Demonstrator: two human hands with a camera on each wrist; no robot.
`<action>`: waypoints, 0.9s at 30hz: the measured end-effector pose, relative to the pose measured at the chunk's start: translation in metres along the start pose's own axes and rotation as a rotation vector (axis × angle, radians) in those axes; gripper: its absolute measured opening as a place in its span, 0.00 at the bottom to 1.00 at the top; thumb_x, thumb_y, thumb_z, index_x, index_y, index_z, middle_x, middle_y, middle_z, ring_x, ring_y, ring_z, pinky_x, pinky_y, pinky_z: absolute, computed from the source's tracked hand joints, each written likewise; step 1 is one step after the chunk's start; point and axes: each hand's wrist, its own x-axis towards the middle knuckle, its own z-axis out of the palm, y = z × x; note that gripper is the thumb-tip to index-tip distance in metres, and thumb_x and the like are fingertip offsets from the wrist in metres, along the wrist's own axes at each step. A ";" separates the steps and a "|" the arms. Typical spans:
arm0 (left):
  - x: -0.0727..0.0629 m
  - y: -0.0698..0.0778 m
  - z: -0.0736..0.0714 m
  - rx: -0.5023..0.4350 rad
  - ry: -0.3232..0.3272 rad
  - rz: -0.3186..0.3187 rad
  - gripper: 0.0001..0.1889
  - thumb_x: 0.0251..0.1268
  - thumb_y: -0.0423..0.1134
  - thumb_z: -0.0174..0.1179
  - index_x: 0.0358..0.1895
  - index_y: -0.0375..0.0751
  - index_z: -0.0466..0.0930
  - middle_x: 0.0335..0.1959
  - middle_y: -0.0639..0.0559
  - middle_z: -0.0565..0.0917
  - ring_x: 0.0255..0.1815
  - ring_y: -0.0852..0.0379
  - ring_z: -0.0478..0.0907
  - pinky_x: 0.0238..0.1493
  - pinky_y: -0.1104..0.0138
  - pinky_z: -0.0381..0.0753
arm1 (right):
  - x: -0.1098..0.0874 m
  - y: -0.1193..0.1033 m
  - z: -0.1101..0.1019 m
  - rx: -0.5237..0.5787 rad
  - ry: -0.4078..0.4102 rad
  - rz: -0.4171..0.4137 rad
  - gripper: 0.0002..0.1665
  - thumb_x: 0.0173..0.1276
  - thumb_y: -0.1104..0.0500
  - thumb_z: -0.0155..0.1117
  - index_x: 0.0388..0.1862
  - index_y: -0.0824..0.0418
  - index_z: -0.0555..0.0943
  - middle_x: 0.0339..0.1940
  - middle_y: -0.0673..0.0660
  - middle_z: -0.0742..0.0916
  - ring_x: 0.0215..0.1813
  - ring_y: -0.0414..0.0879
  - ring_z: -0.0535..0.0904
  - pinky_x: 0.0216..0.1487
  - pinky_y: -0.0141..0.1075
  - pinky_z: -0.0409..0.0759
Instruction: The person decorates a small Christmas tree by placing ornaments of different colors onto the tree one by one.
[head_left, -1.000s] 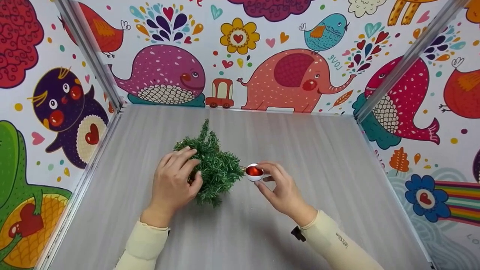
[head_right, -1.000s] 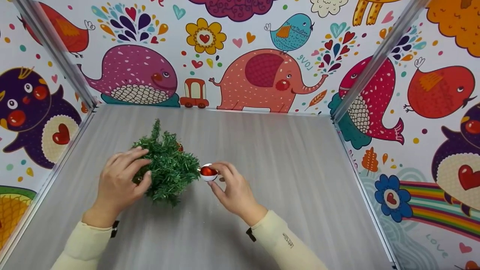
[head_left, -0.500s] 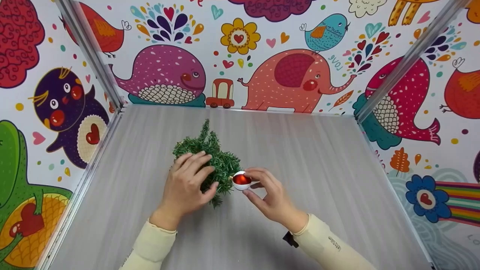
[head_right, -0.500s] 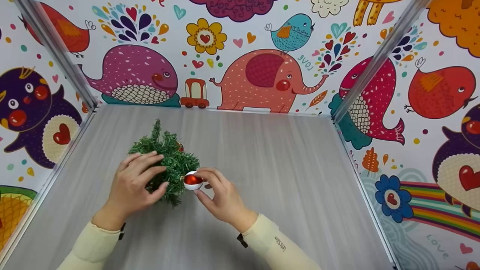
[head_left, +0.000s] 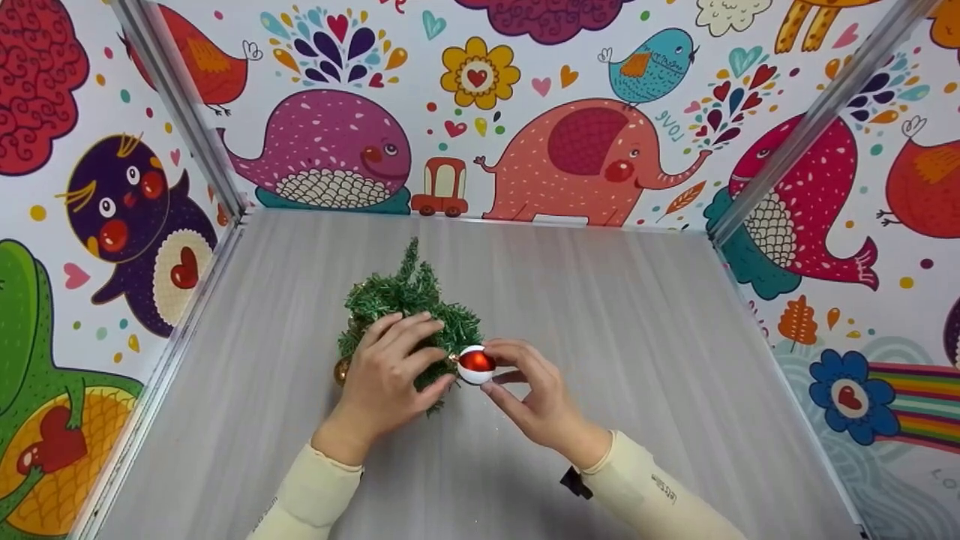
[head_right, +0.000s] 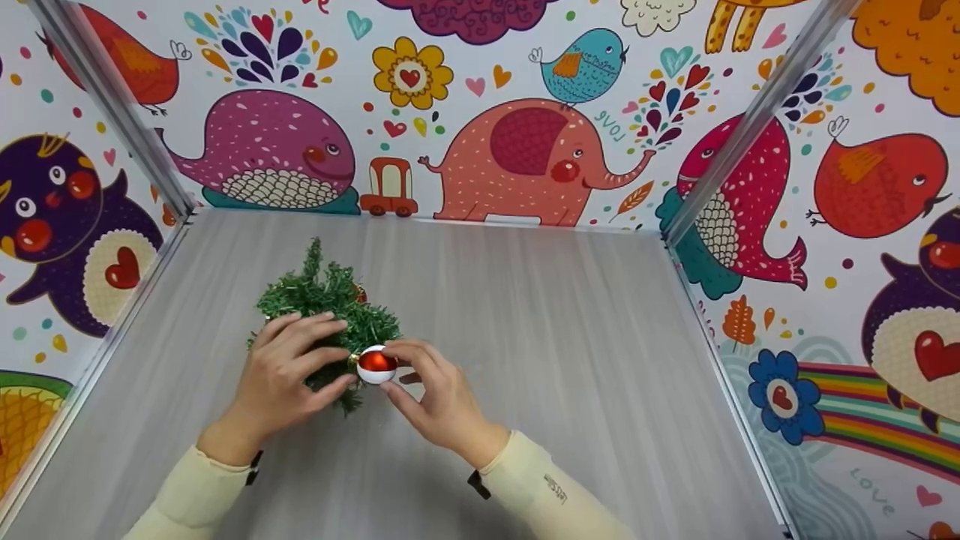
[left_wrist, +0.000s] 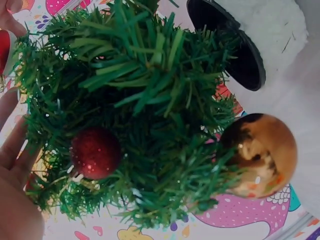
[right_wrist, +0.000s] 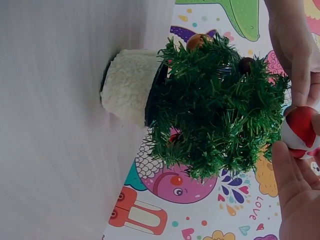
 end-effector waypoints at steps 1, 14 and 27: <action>0.000 0.000 0.000 0.000 -0.007 -0.004 0.13 0.49 0.49 0.75 0.32 0.45 0.88 0.53 0.48 0.85 0.60 0.48 0.78 0.64 0.51 0.68 | 0.002 -0.003 0.000 0.000 0.007 0.004 0.31 0.55 0.77 0.71 0.59 0.72 0.74 0.56 0.67 0.80 0.51 0.53 0.83 0.36 0.43 0.86; 0.001 0.002 0.000 -0.002 -0.001 -0.028 0.06 0.54 0.42 0.71 0.30 0.44 0.89 0.49 0.50 0.86 0.57 0.49 0.79 0.64 0.51 0.68 | 0.012 -0.021 -0.001 0.042 -0.007 -0.057 0.32 0.51 0.82 0.69 0.58 0.78 0.73 0.54 0.71 0.78 0.49 0.57 0.83 0.36 0.42 0.86; 0.004 0.011 -0.010 0.008 0.019 0.007 0.02 0.49 0.35 0.63 0.23 0.44 0.83 0.47 0.49 0.86 0.57 0.48 0.79 0.65 0.51 0.67 | -0.014 -0.021 0.005 0.138 0.001 0.037 0.29 0.54 0.80 0.67 0.57 0.78 0.72 0.53 0.72 0.78 0.47 0.55 0.83 0.34 0.44 0.86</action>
